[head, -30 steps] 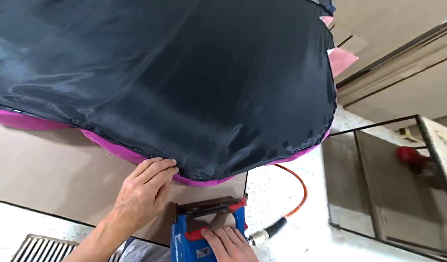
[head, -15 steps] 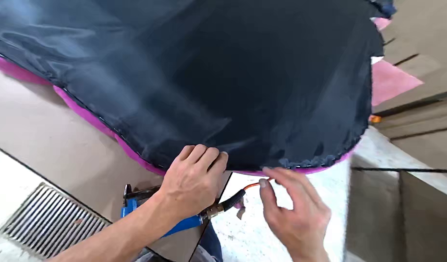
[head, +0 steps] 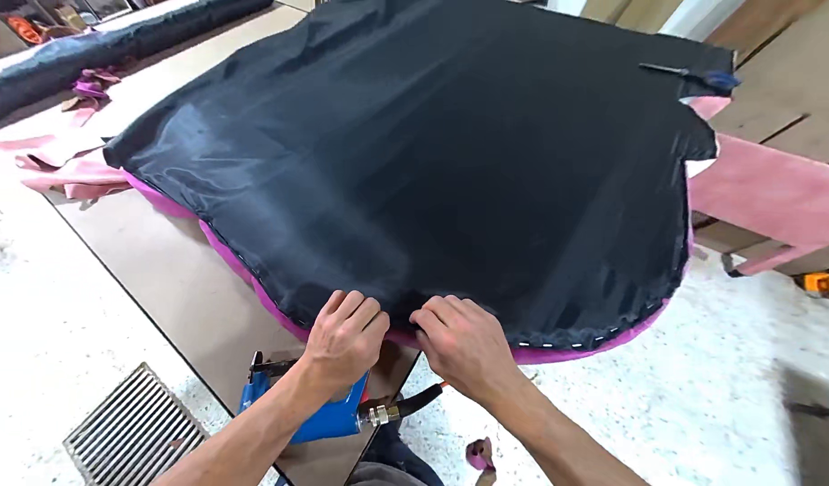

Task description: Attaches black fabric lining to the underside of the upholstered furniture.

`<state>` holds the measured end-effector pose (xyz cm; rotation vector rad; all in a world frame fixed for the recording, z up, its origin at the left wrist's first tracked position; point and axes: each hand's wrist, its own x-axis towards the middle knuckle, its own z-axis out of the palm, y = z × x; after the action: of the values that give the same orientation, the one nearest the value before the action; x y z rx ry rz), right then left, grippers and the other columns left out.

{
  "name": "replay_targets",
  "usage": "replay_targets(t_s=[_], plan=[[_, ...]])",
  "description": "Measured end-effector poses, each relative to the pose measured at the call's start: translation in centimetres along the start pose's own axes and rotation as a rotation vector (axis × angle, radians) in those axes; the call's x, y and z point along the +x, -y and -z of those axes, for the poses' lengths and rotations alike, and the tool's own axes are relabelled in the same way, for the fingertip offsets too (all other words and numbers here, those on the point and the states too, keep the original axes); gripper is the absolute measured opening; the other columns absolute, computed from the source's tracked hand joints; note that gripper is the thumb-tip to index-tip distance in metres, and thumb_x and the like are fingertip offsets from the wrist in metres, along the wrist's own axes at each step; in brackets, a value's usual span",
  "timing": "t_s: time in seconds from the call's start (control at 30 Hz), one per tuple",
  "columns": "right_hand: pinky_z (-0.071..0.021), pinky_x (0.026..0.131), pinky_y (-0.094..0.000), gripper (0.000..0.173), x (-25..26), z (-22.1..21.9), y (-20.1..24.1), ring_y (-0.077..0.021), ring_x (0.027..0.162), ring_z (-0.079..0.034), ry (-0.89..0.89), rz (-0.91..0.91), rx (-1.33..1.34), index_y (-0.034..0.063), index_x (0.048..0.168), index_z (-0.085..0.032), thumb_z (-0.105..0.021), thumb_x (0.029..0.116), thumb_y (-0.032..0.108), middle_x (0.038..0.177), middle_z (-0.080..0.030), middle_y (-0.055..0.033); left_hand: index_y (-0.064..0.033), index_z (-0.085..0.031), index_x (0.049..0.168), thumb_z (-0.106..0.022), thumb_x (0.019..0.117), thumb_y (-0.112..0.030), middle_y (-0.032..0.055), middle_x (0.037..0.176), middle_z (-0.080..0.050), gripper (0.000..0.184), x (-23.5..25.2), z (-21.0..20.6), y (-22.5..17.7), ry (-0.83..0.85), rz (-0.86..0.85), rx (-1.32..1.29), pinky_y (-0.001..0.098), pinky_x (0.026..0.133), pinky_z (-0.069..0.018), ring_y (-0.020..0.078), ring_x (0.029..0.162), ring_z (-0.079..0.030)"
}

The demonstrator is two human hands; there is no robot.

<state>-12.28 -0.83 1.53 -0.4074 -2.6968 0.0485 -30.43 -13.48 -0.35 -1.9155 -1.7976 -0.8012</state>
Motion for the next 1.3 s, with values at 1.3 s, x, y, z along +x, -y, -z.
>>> replay_targets(t_s=[1.3], plan=[[-0.0559, 0.079, -0.0351, 0.019, -0.1, -1.9, -1.1, -0.0210, 0.092, -0.068, -0.146, 0.223, 0.068, 0.0114, 0.108, -0.077, -0.061, 0.0969, 0.013, 0.098, -0.072, -0.0048, -0.0140, -0.077, 0.112, -0.063, 0.0961, -0.028, 0.0033, 0.104, -0.072, 0.025, -1.7, 2.6, 2.7, 0.238, 0.138, -0.138, 0.0371, 0.085, -0.0552, 0.0200, 0.099, -0.066]])
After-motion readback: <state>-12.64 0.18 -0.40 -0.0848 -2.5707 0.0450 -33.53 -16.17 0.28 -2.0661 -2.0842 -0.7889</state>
